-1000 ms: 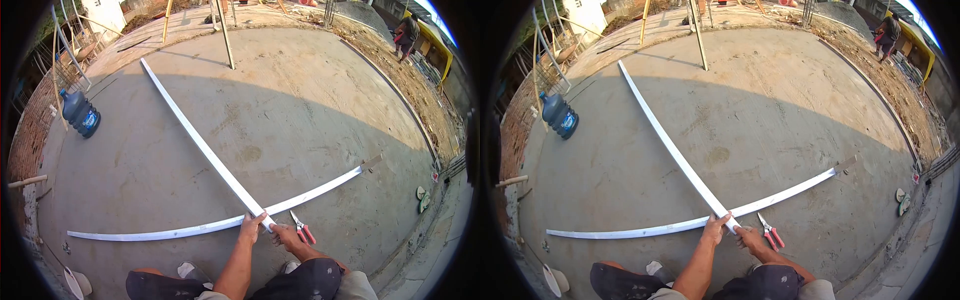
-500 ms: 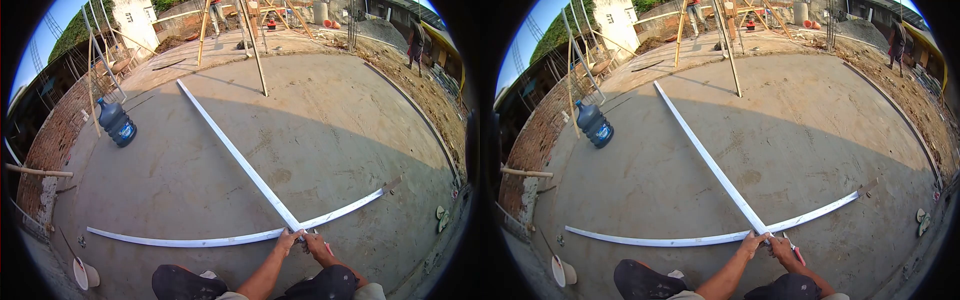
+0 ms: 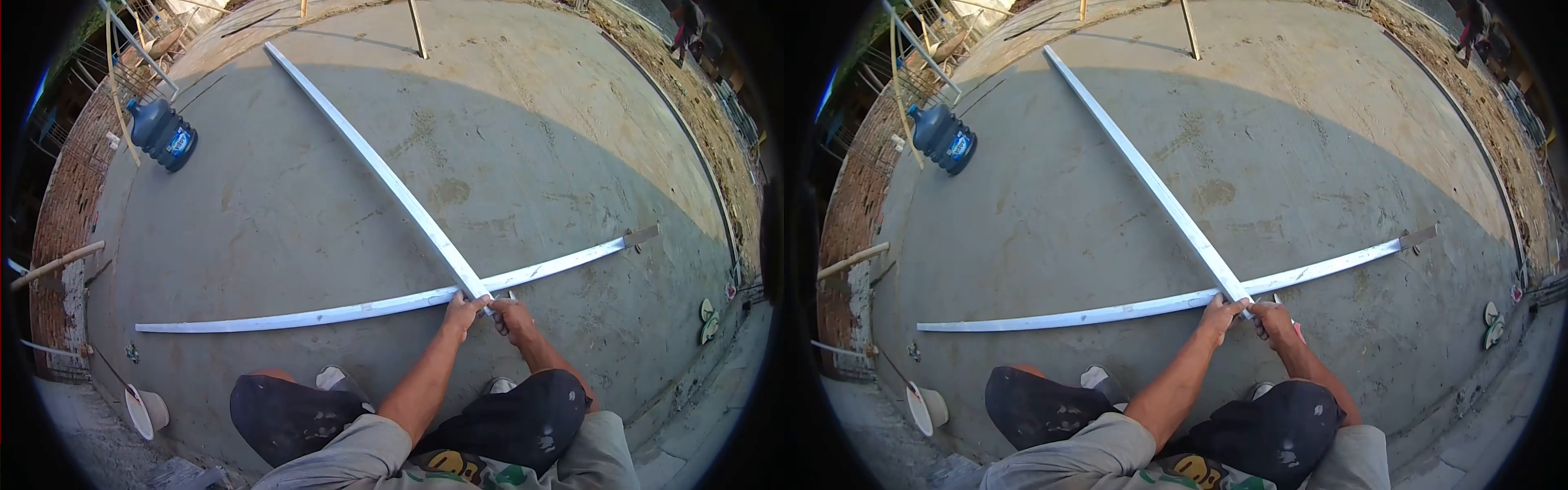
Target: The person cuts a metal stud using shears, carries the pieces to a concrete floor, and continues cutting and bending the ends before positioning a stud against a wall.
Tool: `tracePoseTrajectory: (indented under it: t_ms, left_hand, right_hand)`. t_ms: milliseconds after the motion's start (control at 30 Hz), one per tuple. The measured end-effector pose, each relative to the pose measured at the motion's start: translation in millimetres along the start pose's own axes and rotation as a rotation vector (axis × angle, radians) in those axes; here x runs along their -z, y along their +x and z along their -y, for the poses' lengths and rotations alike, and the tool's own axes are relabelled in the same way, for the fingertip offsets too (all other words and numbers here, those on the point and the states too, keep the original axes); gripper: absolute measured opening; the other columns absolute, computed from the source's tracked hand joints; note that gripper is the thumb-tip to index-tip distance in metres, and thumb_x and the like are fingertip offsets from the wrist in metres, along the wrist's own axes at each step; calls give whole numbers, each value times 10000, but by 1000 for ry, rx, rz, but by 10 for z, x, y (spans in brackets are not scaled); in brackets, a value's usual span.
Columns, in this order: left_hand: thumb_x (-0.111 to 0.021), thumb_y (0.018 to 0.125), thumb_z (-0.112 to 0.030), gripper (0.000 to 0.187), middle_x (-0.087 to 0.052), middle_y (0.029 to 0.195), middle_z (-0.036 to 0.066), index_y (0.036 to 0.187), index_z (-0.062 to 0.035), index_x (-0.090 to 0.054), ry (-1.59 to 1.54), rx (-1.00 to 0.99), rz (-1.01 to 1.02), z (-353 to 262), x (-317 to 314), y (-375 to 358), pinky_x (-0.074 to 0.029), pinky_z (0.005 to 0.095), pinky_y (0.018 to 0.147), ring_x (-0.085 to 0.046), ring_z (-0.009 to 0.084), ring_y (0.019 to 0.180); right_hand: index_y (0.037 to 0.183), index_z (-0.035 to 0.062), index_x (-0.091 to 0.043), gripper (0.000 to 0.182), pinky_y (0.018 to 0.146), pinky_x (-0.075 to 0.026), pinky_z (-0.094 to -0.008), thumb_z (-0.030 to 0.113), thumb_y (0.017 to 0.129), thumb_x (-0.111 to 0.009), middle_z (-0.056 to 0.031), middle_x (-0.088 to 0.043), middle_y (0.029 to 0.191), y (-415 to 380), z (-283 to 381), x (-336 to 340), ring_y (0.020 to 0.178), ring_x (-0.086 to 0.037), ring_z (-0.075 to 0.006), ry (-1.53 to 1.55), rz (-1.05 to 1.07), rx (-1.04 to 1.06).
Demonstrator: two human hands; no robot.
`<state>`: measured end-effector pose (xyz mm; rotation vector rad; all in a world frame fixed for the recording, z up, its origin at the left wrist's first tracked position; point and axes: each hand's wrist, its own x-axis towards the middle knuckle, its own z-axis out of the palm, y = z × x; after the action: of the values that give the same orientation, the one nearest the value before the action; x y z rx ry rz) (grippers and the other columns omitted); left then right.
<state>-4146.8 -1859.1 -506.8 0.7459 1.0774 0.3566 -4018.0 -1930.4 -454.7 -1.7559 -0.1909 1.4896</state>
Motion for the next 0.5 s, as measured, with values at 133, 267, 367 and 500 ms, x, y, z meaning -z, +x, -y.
tracePoseTrajectory:
  t_ms: [133, 267, 367, 500]
  left_hand:
    - [-751, 819, -215, 576, -579, 1201, 109, 1273, -21, -454, -82, -45, 18, -11, -17, -59, -428, 426, 955, -537, 228, 1131]
    - [-739, 829, -208, 577, -583, 1198, 116, 1293, -18, -454, -118, -52, 28, -32, -30, -97, -426, 403, 943, -540, 231, 1132]
    - [-733, 832, -197, 569, -585, 1189, 119, 1293, -13, -456, -127, -61, 15, -19, -32, -90, -431, 400, 944, -543, 228, 1131]
    - [-723, 823, -146, 527, -611, 1142, 145, 1253, 32, -475, -177, -76, 6, -42, -48, -123, -440, 330, 938, -592, 204, 1058]
  right_hand:
    - [707, 81, -572, 222, 384, -266, -279, 226, 855, -651, 10, -465, 571, 1, 25, -34, 435, -418, -101, -23, -44, -50]
    - [711, 74, -587, 192, 389, -249, -278, 193, 853, -636, 17, -453, 561, 18, -13, -52, 428, -383, -91, 45, -66, -43]
    - [704, 75, -588, 184, 383, -237, -276, 179, 851, -624, 19, -452, 555, 15, 4, -102, 416, -368, -85, 80, -83, -40]
    - [703, 73, -585, 177, 366, -214, -277, 166, 848, -624, 16, -451, 551, 37, -49, -85, 400, -358, -80, 113, -78, -25]
